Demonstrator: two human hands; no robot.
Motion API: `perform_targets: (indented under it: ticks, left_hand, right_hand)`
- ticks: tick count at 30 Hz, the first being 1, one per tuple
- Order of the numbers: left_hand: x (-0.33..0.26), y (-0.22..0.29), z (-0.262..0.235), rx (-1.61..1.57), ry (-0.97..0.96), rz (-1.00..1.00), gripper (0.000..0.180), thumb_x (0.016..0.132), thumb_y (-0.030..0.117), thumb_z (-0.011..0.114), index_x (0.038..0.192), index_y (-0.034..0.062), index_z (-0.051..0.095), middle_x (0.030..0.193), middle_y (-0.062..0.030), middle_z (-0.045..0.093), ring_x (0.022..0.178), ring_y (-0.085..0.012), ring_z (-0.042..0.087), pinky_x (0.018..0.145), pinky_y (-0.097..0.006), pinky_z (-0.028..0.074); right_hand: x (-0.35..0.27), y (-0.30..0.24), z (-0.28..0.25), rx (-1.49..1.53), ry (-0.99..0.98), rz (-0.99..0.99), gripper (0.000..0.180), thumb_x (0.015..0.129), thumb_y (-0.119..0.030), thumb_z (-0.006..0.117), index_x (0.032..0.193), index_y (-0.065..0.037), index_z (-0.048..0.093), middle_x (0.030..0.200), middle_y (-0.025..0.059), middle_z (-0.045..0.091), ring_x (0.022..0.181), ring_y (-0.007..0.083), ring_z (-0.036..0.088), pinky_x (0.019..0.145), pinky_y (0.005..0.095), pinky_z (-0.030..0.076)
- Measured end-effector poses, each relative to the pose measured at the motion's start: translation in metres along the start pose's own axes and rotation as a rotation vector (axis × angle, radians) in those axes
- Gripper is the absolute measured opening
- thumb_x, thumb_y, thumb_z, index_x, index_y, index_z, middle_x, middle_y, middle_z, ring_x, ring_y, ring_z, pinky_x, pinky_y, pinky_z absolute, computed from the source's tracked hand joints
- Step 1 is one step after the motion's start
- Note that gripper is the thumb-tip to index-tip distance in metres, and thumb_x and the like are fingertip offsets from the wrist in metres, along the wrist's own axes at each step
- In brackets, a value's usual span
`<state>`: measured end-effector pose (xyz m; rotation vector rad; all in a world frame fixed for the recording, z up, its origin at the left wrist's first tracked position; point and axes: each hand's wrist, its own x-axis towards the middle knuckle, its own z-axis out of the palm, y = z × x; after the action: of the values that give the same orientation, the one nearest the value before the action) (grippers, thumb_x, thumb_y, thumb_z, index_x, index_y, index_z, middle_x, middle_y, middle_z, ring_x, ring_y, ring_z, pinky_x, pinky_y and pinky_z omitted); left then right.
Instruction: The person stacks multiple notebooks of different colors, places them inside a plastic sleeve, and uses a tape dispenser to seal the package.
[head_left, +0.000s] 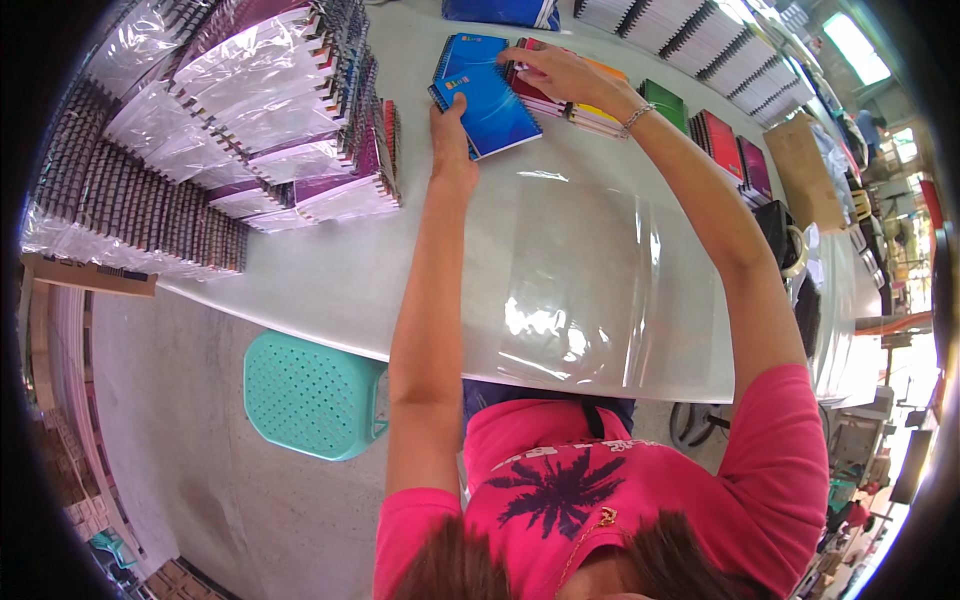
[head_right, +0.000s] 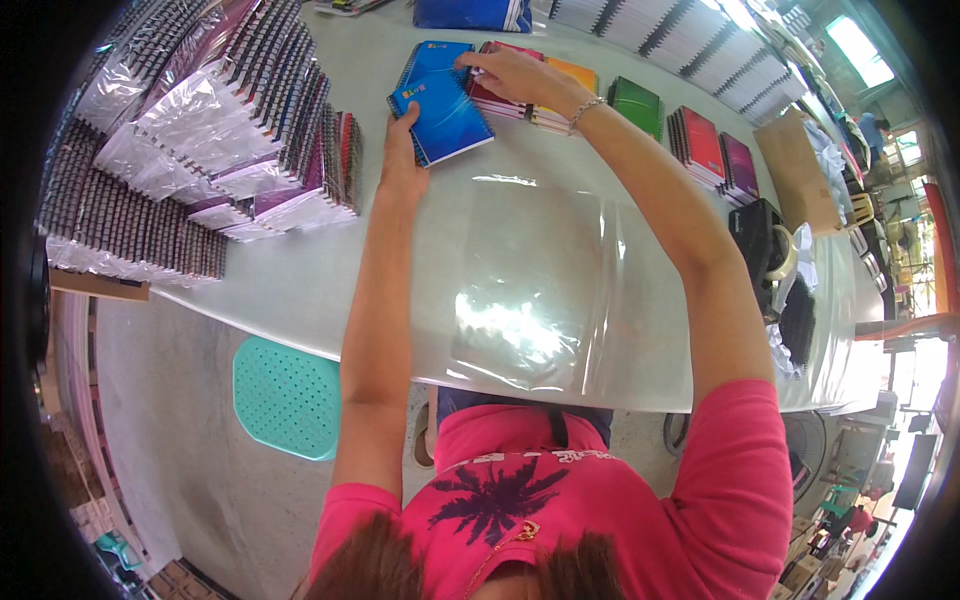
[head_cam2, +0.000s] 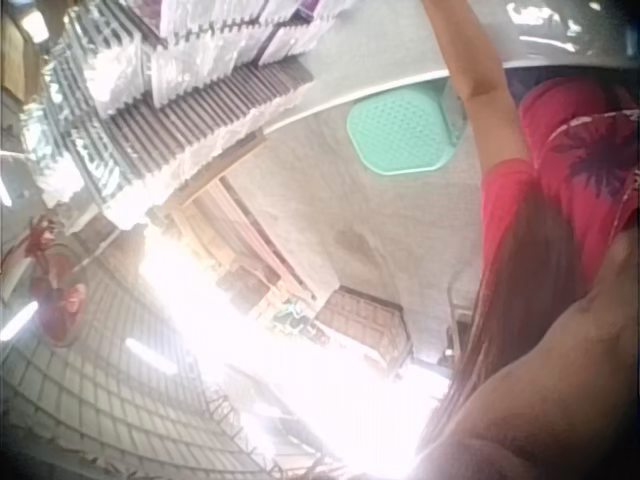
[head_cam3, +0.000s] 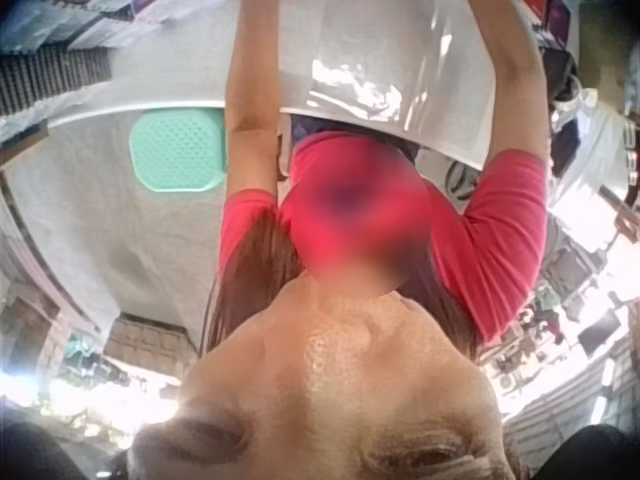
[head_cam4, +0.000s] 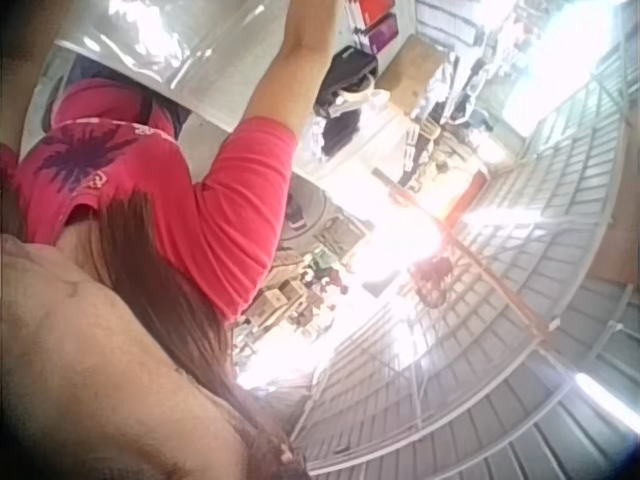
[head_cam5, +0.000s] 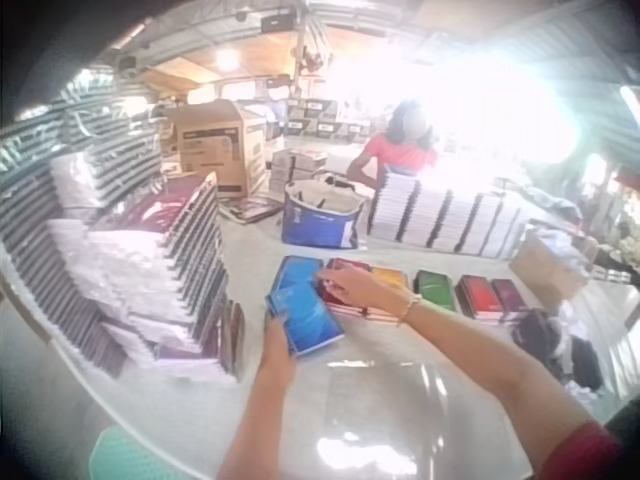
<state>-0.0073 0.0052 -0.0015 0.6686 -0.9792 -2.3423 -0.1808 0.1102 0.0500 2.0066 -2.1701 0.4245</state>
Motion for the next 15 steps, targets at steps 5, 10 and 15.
perform_targets:
  ticks: [5,10,15]
  left_hand:
    - [0.001,-0.001,-0.006,0.030,0.005,-0.012,0.042,0.095,0.024,0.055,0.130,0.0052,0.040,0.122,-0.0131,0.053,0.108,-0.0264,0.058,0.088,-0.039,0.052]
    - [0.001,-0.002,0.003,-0.048,-0.087,-0.021,0.044,0.095,0.031,0.056,0.129,0.0039,0.045,0.122,-0.0133,0.056,0.108,-0.0259,0.059,0.091,-0.039,0.051]
    - [-0.016,0.014,0.015,-0.232,-0.257,0.001,0.043,0.095,0.037,0.055,0.123,0.0045,0.053,0.118,-0.0126,0.061,0.107,-0.0222,0.061,0.095,-0.042,0.049]
  right_hand:
    - [-0.005,-0.016,-0.006,0.024,0.016,0.105,0.025,0.093,-0.012,0.052,0.117,-0.009,0.050,0.101,0.0162,0.064,0.088,0.0361,0.062,0.076,0.0427,0.050]
    - [-0.012,-0.035,-0.015,-0.281,0.260,0.304,0.029,0.089,-0.009,0.053,0.117,-0.007,0.048,0.105,0.0184,0.061,0.085,0.0369,0.064,0.069,0.0436,0.054]
    - [-0.028,-0.115,-0.019,-0.342,0.345,0.240,0.035,0.088,-0.010,0.055,0.121,-0.008,0.045,0.111,0.0173,0.060,0.089,0.0357,0.064,0.069,0.0440,0.054]
